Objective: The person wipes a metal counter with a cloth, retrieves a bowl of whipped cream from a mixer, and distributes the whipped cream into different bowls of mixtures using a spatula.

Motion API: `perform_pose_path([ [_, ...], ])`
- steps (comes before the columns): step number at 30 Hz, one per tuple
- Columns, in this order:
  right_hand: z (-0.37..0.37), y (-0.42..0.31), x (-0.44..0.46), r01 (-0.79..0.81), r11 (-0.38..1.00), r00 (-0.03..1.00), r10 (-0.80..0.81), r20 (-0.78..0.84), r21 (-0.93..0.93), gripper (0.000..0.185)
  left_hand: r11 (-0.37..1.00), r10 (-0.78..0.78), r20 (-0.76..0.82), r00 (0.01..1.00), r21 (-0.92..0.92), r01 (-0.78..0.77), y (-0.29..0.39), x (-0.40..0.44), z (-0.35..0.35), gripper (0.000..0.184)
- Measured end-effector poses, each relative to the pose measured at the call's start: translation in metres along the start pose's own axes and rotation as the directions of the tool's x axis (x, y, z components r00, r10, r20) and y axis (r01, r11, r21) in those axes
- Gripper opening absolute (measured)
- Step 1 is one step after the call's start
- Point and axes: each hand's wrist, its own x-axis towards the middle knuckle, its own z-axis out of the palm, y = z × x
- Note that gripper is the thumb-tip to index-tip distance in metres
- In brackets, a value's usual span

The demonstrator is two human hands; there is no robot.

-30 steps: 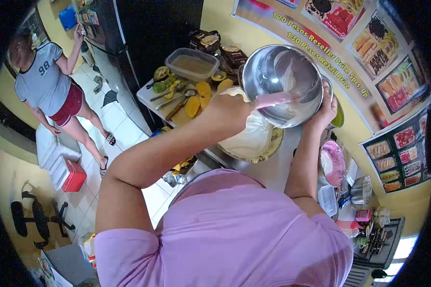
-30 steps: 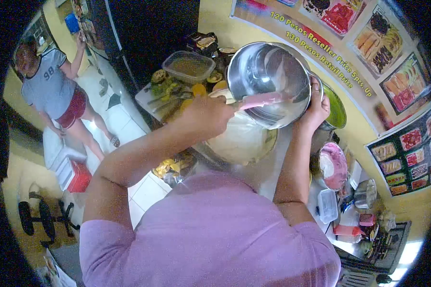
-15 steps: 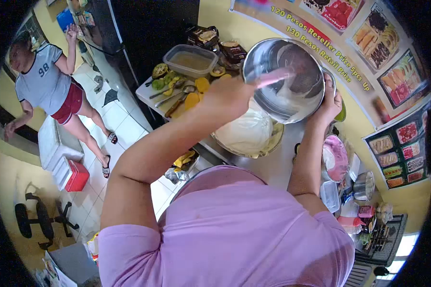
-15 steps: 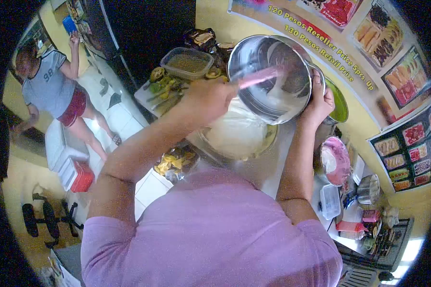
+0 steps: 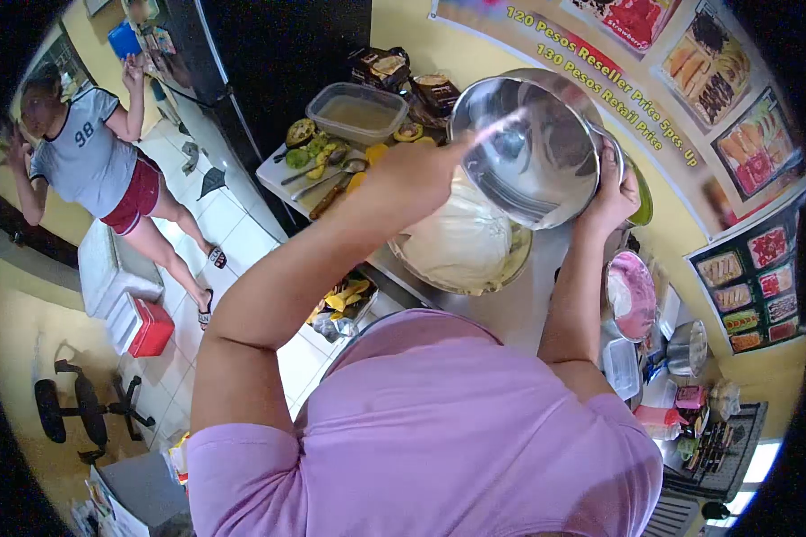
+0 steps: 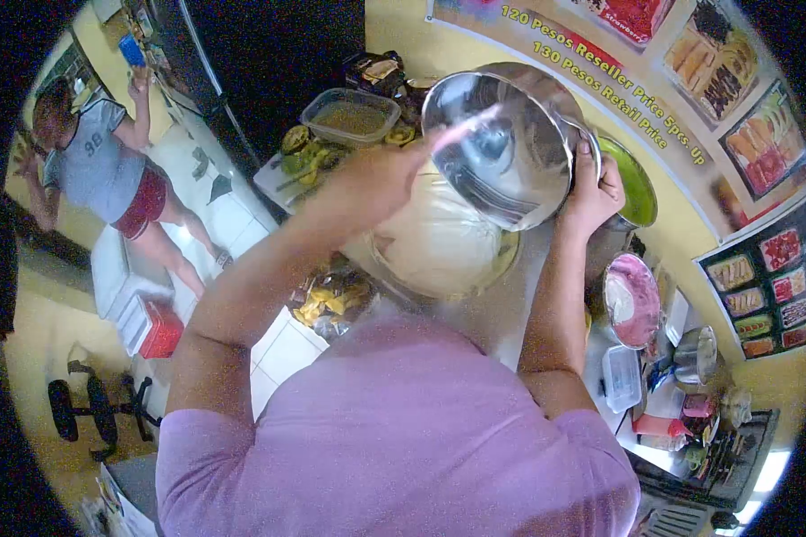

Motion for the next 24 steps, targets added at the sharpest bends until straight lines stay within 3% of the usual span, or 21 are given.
perform_pose_path([
  [2,0.005,-0.013,0.000,0.156,0.987,0.987,-0.155,0.044,-0.025,0.008,1.000,-0.005,-0.037,0.999,-0.021,0.005,-0.020,0.004,0.007,0.043],
  [3,0.016,-0.029,-0.001,0.281,0.959,0.957,-0.277,0.092,-0.035,0.037,0.999,-0.018,-0.077,0.997,-0.043,0.014,-0.028,0.005,0.012,0.045],
  [4,0.018,-0.037,-0.002,0.387,0.922,0.913,-0.377,0.156,-0.033,0.037,0.991,-0.068,0.038,0.997,-0.112,0.072,-0.030,0.004,0.017,0.048],
  [5,0.021,-0.043,-0.002,0.487,0.873,0.855,-0.471,0.216,-0.025,0.037,0.976,0.043,-0.019,0.999,-0.214,-0.046,-0.039,0.005,0.044,0.048],
  [6,0.026,-0.051,-0.005,0.473,0.881,0.864,-0.465,0.193,0.005,0.036,0.937,0.149,-0.082,0.985,-0.308,-0.167,-0.042,0.004,0.070,0.048],
  [8,0.028,-0.060,-0.003,0.460,0.887,0.871,-0.459,0.174,0.034,0.034,0.790,-0.021,0.231,0.973,-0.592,0.158,-0.003,-0.015,0.056,0.048],
  [9,0.026,-0.058,0.001,0.458,0.887,0.872,-0.461,0.163,0.059,0.033,0.669,-0.071,0.407,0.911,-0.657,0.346,0.014,-0.023,0.043,0.048],
  [10,0.026,-0.057,0.003,0.429,0.901,0.888,-0.435,0.152,0.072,0.033,0.555,-0.027,0.446,0.894,-0.737,0.385,0.020,-0.028,0.045,0.049],
  [13,0.027,-0.049,0.007,0.335,0.934,0.930,-0.349,0.117,0.121,0.032,0.486,-0.022,0.498,0.867,-0.753,0.445,0.036,-0.032,0.047,0.049],
  [15,0.019,-0.031,0.015,0.234,0.965,0.967,-0.244,0.075,0.118,0.011,0.458,0.021,0.512,0.859,-0.768,0.447,0.035,-0.031,0.047,0.050],
  [20,0.017,-0.014,0.015,0.154,0.980,0.987,-0.157,0.014,0.128,0.018,0.353,0.109,0.488,0.866,-0.833,0.426,0.039,-0.029,0.048,0.051],
  [24,0.012,0.006,0.023,0.154,0.971,0.987,-0.144,-0.069,0.181,0.022,0.422,0.122,0.465,0.877,-0.824,0.378,0.039,-0.021,0.036,0.051],
])
